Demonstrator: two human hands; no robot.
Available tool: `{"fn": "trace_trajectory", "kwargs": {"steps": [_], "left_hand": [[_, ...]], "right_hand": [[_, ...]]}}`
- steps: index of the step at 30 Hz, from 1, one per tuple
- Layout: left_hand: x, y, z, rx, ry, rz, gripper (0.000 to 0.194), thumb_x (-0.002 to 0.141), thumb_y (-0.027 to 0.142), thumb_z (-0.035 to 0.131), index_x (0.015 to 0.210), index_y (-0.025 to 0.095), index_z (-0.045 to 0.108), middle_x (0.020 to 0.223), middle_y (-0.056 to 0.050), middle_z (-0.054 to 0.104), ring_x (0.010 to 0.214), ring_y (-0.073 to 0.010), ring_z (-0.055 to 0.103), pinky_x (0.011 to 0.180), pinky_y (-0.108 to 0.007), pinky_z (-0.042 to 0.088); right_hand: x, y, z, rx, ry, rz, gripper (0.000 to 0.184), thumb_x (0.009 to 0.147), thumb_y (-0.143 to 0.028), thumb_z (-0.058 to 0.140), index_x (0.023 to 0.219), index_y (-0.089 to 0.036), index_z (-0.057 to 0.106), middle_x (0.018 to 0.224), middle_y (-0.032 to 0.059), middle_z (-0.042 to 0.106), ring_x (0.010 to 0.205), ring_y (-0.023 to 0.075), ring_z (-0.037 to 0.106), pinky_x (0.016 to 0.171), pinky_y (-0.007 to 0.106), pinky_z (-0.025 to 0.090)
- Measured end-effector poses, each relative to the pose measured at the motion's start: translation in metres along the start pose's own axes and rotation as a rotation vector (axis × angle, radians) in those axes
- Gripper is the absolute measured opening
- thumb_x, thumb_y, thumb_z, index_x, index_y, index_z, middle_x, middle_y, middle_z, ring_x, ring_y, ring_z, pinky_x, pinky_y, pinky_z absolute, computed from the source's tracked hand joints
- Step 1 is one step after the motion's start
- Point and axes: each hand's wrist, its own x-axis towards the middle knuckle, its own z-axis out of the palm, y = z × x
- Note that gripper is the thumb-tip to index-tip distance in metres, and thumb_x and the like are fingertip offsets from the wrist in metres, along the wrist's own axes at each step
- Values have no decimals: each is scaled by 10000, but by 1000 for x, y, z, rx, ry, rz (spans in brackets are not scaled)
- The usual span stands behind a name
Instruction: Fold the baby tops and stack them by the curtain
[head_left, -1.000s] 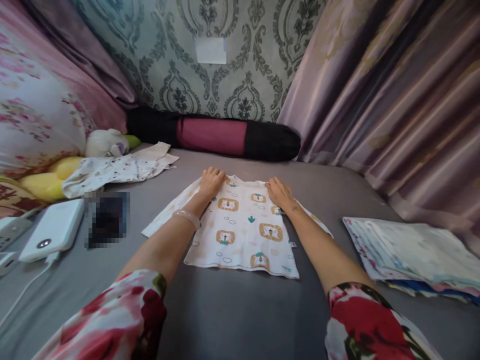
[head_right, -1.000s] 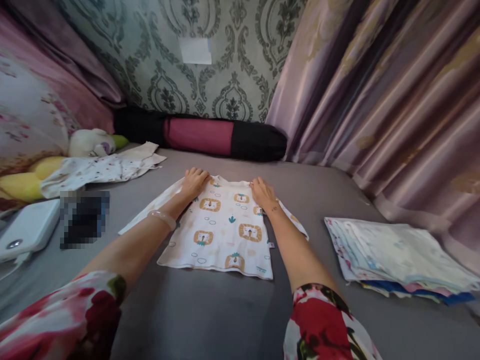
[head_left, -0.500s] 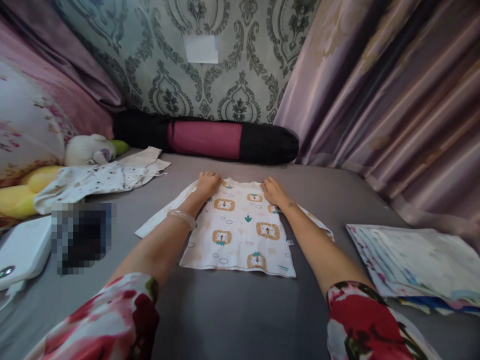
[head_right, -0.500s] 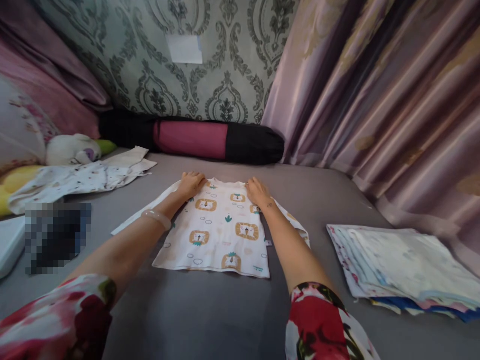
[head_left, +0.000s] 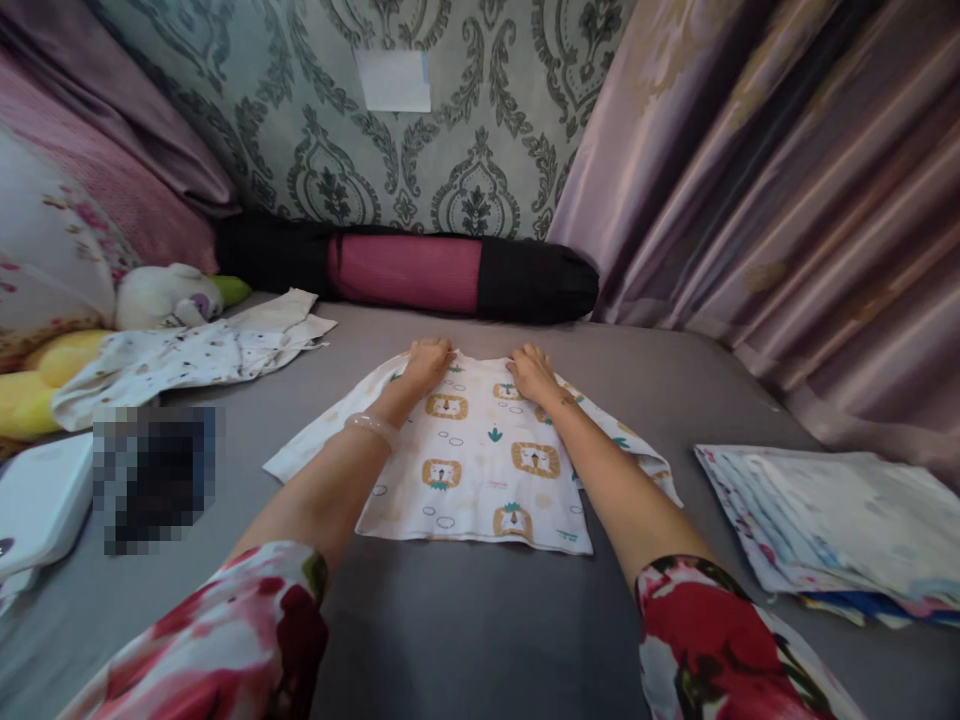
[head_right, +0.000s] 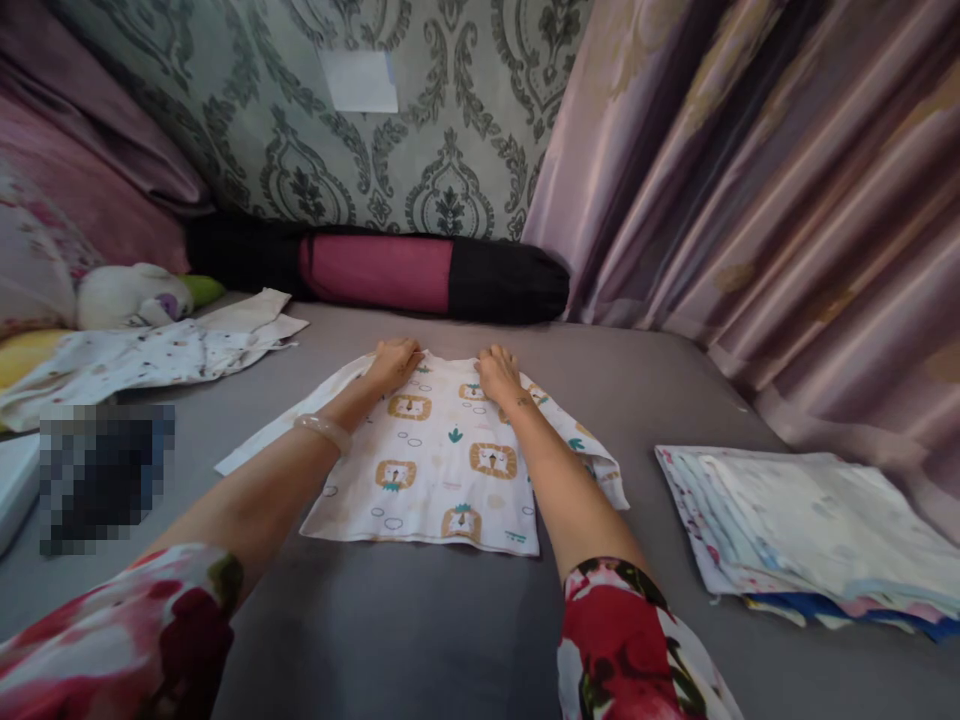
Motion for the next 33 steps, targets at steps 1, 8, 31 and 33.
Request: {"fn": "trace_trajectory", "kwargs": {"steps": [1,8,31,33], "left_hand": [[-2,1,2,21,22,3,305,972,311,358,1059,164,611,1163,-160,644,1116,-286,552,913,-399,344],[-9,-13,-14,5,-42,-137,424,960,436,339,1070,145,628,1118,-172,683,1084,-307,596,965,-453,331],[-155,-136,-112,-261,-327,-477,340,685,471,590,854,182,652,768,-21,636,715,-187,576,576,-253,388],[-148,-147,-113,-236,-250,-477,325,733,431,543,891,171,656,769,-25,631,709,-185,573,588,-256,406]], "right_hand": [[-1,-1,2,-11,30,8,330,1011,-271,351,1214,-148,581,1264,152,536,1191,270,450,978,384,318],[-8,-1,6,-30,72,44,333,1012,-284,341,1195,-149,585,1241,157,553,1169,286,458,970,395,304],[15,-147,44,293,75,-100,383,954,-110,345,1257,-119,579,1345,128,567,1272,220,475,1079,317,330],[13,-148,45,282,82,-96,377,971,-157,347,1278,-133,565,1380,120,542,1301,228,443,1093,333,314]]}}
